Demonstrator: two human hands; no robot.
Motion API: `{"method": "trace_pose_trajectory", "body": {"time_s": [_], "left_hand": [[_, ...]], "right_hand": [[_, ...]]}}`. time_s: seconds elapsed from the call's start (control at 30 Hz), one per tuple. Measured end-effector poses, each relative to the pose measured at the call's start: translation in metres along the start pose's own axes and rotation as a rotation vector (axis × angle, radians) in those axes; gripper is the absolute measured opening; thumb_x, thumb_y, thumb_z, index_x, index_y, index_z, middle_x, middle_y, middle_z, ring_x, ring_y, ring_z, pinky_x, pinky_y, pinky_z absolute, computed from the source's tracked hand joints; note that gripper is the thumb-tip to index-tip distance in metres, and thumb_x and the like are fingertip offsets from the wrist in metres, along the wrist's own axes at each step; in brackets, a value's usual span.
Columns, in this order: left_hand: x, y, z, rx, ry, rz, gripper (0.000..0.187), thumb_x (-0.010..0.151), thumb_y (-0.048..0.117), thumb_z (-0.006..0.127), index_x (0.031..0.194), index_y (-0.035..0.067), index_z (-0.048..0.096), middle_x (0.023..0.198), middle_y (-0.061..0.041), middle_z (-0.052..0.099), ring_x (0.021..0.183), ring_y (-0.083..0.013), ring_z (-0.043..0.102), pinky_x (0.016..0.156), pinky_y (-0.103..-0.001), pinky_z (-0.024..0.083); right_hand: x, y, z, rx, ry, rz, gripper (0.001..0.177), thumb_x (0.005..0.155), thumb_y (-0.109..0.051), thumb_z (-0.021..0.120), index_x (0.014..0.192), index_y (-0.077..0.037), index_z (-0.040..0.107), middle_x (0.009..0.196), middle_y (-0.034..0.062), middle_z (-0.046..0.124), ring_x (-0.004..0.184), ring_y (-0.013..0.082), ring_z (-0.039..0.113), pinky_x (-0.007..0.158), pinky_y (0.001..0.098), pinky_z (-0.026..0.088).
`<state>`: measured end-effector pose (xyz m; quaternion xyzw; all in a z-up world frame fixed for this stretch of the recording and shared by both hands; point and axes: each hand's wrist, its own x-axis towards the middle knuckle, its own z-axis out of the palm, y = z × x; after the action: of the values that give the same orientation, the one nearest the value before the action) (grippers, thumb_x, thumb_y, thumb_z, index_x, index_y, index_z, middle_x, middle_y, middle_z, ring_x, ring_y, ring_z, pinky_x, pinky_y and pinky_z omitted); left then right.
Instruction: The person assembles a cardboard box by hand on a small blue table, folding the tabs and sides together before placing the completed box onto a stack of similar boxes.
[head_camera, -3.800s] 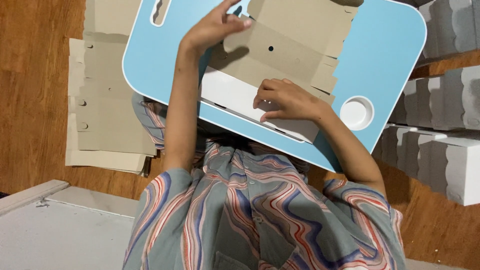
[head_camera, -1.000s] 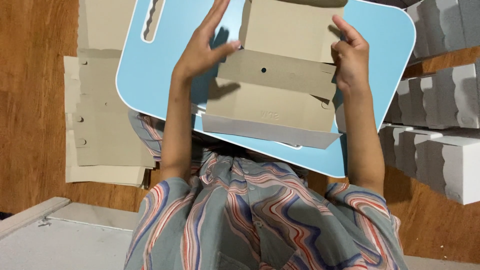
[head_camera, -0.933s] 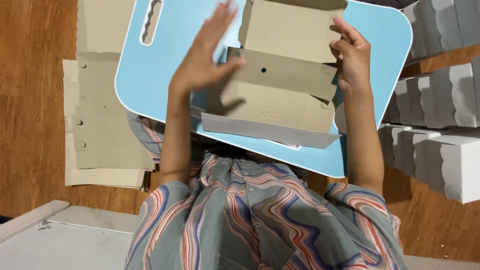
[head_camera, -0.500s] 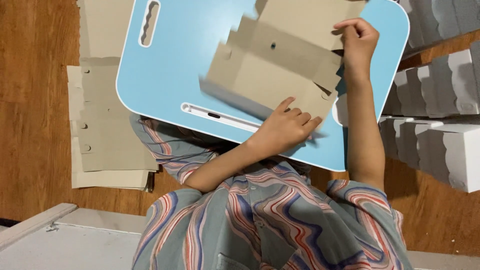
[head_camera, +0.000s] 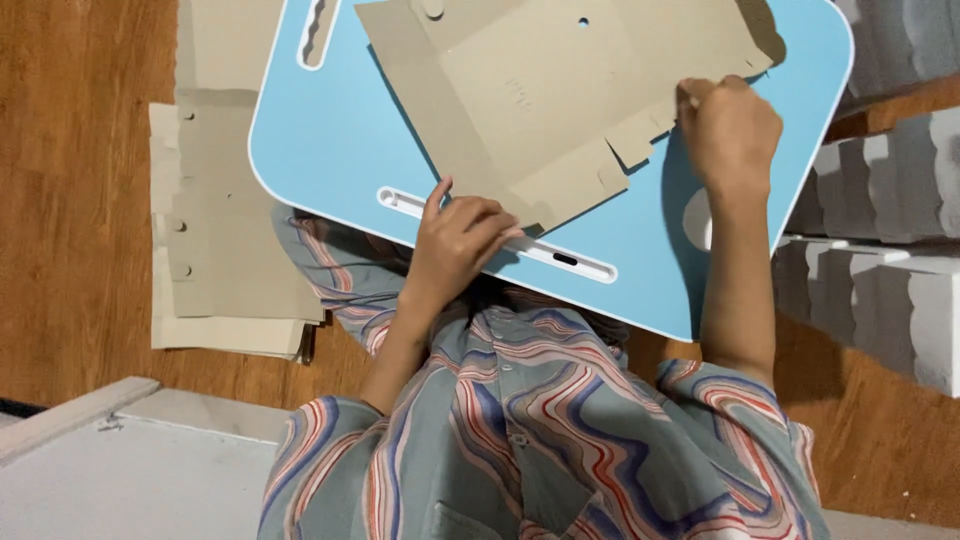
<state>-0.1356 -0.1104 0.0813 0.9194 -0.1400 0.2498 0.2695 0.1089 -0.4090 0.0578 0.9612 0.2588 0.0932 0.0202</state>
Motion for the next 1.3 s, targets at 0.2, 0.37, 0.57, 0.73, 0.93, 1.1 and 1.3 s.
{"method": "trace_pose_trajectory", "body": {"time_s": [0.2,0.37,0.57,0.73,0.93,1.1,1.3], "left_hand": [[-0.009,-0.024,0.016,-0.092,0.219,-0.338,0.022,0.098,0.029,0.075,0.113,0.014,0.072,0.082,-0.001,0.076,0.071,-0.0176,0.073,0.080,-0.033,0.059],[-0.001,-0.037,0.024,-0.016,0.301,-0.411,0.029,0.097,0.033,0.077,0.114,0.017,0.061,0.075,0.002,0.073,0.061,-0.0157,0.069,0.065,-0.028,0.057],[0.029,-0.025,0.007,0.046,0.108,-0.273,0.021,0.097,0.031,0.075,0.115,0.020,0.072,0.085,0.000,0.078,0.078,-0.0159,0.074,0.085,-0.033,0.048],[0.035,-0.007,0.004,0.045,-0.238,-0.210,0.077,0.090,0.008,0.068,0.160,0.018,0.038,0.119,-0.016,0.075,0.120,-0.0341,0.067,0.116,-0.073,0.008],[0.035,-0.015,0.025,0.017,-0.090,-0.243,0.081,0.078,-0.007,0.056,0.154,0.005,0.028,0.115,-0.015,0.062,0.107,-0.0350,0.065,0.113,-0.073,0.012],[0.046,-0.005,0.033,0.121,-0.148,-0.093,0.046,0.094,0.011,0.068,0.139,0.014,0.057,0.105,-0.010,0.060,0.104,-0.0333,0.064,0.106,-0.077,0.012],[0.053,0.001,0.037,0.092,-0.176,-0.072,0.081,0.082,-0.008,0.072,0.153,0.004,0.035,0.103,-0.009,0.050,0.087,-0.0267,0.057,0.106,-0.064,0.026]], "right_hand": [[-0.008,-0.116,-0.104,0.285,0.033,-0.490,0.018,0.091,-0.013,0.080,0.109,-0.014,0.081,0.103,0.0138,0.075,0.092,0.0327,0.074,0.078,0.0398,0.060],[-0.019,-0.132,-0.098,0.495,-0.335,-0.665,0.054,0.079,-0.032,0.085,0.128,-0.013,0.073,0.134,0.0221,0.067,0.127,0.0408,0.061,0.102,0.0534,0.049],[-0.018,-0.131,-0.099,0.381,-0.466,-0.642,0.059,0.074,-0.032,0.088,0.130,-0.022,0.073,0.148,0.0120,0.061,0.141,0.0321,0.052,0.110,0.0523,0.043],[-0.035,-0.117,-0.040,0.343,-0.347,-0.712,0.059,0.079,-0.040,0.080,0.136,-0.028,0.068,0.150,0.0074,0.059,0.143,0.0299,0.051,0.111,0.0531,0.043],[-0.054,-0.113,-0.011,0.319,0.299,-0.794,0.026,0.087,-0.029,0.079,0.112,-0.025,0.074,0.113,-0.0051,0.075,0.112,0.0168,0.072,0.097,0.0356,0.057],[-0.047,-0.119,-0.017,0.294,0.620,-0.820,0.006,0.104,-0.020,0.069,0.104,-0.020,0.075,0.098,-0.0006,0.072,0.094,0.0173,0.074,0.083,0.0317,0.062],[-0.045,-0.134,-0.035,0.368,0.822,-0.808,0.010,0.099,-0.008,0.072,0.095,-0.017,0.074,0.087,0.0030,0.067,0.083,0.0202,0.070,0.077,0.0356,0.060]]}}
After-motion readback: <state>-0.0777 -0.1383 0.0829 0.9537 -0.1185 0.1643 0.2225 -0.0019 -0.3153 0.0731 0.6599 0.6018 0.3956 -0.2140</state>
